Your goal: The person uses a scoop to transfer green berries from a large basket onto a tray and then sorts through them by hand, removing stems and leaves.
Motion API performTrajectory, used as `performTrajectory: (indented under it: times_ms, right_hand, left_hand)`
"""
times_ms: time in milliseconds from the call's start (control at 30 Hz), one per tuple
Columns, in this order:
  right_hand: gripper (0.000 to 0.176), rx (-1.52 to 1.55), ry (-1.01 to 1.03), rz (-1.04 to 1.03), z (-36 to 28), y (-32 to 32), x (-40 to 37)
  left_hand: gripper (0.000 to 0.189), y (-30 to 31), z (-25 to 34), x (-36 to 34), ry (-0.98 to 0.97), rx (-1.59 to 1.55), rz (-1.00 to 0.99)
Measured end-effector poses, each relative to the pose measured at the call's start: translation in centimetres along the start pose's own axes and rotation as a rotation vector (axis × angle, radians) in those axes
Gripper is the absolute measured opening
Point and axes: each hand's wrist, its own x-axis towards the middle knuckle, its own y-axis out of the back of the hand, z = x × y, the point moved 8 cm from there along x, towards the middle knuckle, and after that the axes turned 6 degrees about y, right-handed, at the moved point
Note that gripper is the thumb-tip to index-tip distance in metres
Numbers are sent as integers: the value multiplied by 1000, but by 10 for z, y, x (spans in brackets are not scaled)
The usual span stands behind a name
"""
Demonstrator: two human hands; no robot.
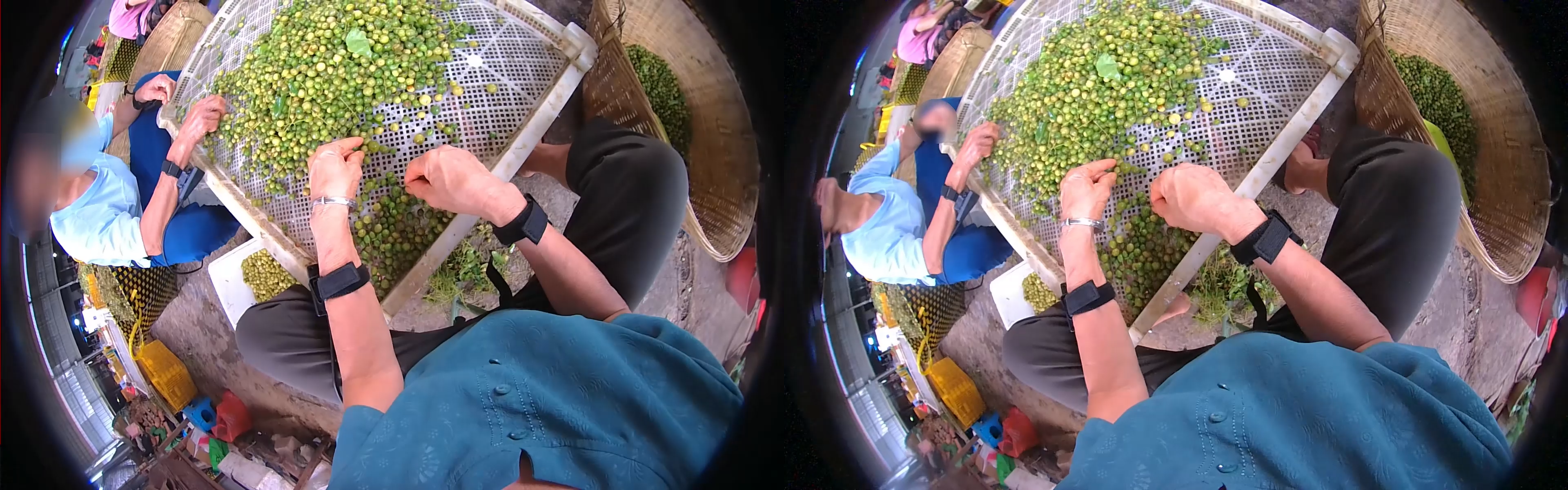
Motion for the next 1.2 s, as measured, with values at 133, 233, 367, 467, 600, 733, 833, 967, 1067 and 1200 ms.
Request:
performTrajectory:
  times_ms: [133, 233, 367, 467, 600, 733, 833, 967, 1067, 1200]
  right_hand:
    - [8, -10, 0, 24, -1, 5, 2]
    - [8, 41, -40, -4, 5, 5, 5]
    - [16, 130, -123, 175, 10, 16, 9]
    - [24, 248, -119, 306, 9, 25, 10]
    - [22, 647, -108, 265, 6, 8, 14]
    - [18, 824, -319, 178, 17, 6, 4]
    - [13, 645, -155, 239, 13, 17, 7]
    - [13, 340, -156, 224, 18, 23, 0]
    - [16, 377, -177, 292, 22, 26, -1]
    - [18, 451, -249, 301, 33, 25, -1]
  left_hand:
    - [27, 0, 11, -1, -66, 157, -12]
    - [27, -5, 11, 1, -105, 131, -54]
    - [28, 1, 25, -11, -126, 101, 4]
    - [30, -6, 22, -25, 36, -181, -95]
    - [42, -16, 35, -42, 12, -744, -159]
    - [30, -25, 26, -47, 72, -1135, -115]
    - [10, -22, 3, -43, 240, -1223, -52]
    - [20, -8, -10, -24, 274, -627, 127]
    - [21, -11, 5, -11, 41, -240, 217]
    - [20, -12, 30, -19, -266, 47, 328]
